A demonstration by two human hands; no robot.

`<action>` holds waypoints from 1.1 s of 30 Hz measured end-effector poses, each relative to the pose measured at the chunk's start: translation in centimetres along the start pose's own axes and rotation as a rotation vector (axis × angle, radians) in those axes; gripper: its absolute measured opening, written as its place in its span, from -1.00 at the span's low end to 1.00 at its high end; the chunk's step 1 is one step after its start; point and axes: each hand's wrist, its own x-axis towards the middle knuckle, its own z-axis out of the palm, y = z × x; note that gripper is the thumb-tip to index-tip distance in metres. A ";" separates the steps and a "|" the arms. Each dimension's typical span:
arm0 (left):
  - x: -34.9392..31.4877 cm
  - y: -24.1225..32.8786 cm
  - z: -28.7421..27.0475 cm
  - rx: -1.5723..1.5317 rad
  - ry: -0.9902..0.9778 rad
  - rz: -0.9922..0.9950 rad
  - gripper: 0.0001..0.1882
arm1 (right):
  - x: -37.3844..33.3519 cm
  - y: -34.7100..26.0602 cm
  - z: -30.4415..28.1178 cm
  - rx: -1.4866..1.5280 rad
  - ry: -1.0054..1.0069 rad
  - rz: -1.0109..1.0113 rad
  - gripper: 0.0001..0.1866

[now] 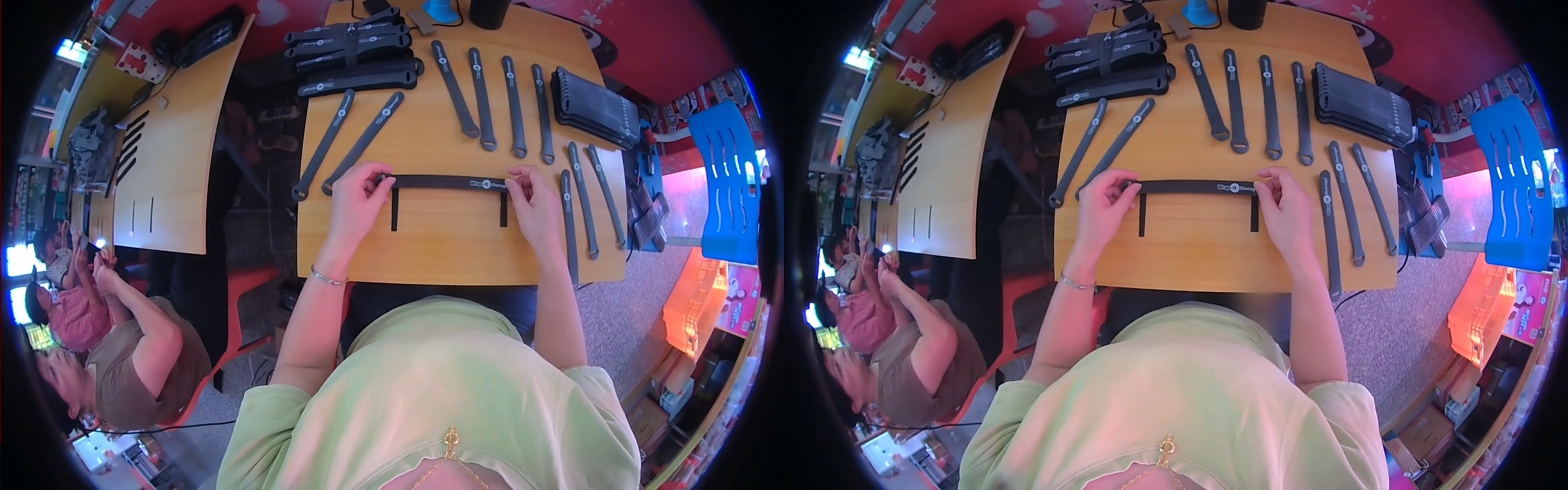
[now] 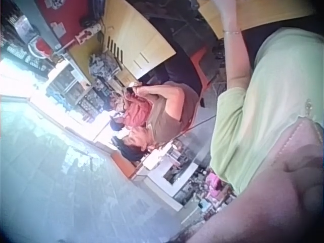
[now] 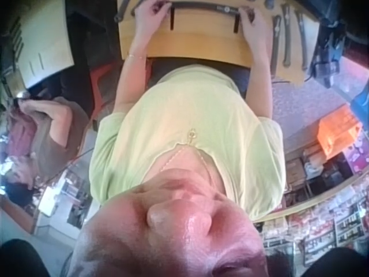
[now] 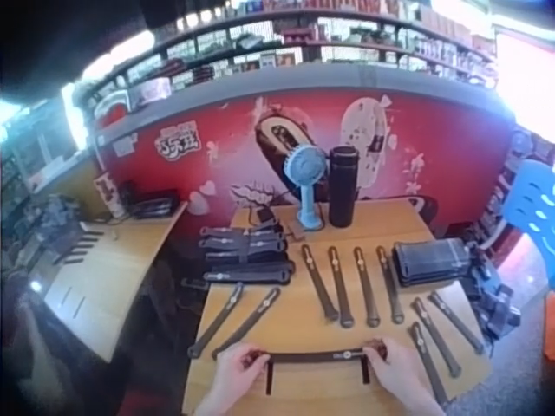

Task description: Assembling or inspecting black straps by threading a thin wire through small holes on a wooden table.

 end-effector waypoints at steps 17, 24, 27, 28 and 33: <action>0.5 -1.4 0.7 0.066 0.048 0.002 -0.85 | 0.2 0.3 0.3 -0.093 0.039 -0.007 -0.82; 0.5 -1.1 0.8 0.083 0.060 0.006 -0.85 | 0.3 0.5 0.4 -0.110 0.058 -0.028 -0.81; 0.5 -1.2 0.8 0.091 0.061 0.017 -0.84 | 0.4 0.5 0.4 -0.121 0.055 -0.026 -0.81; 0.5 -1.0 0.8 0.104 0.061 0.020 -0.84 | 0.4 0.5 0.3 -0.121 0.051 -0.026 -0.81; 0.5 -1.0 0.9 0.090 0.066 0.014 -0.84 | 0.4 0.4 0.4 -0.103 0.049 -0.020 -0.81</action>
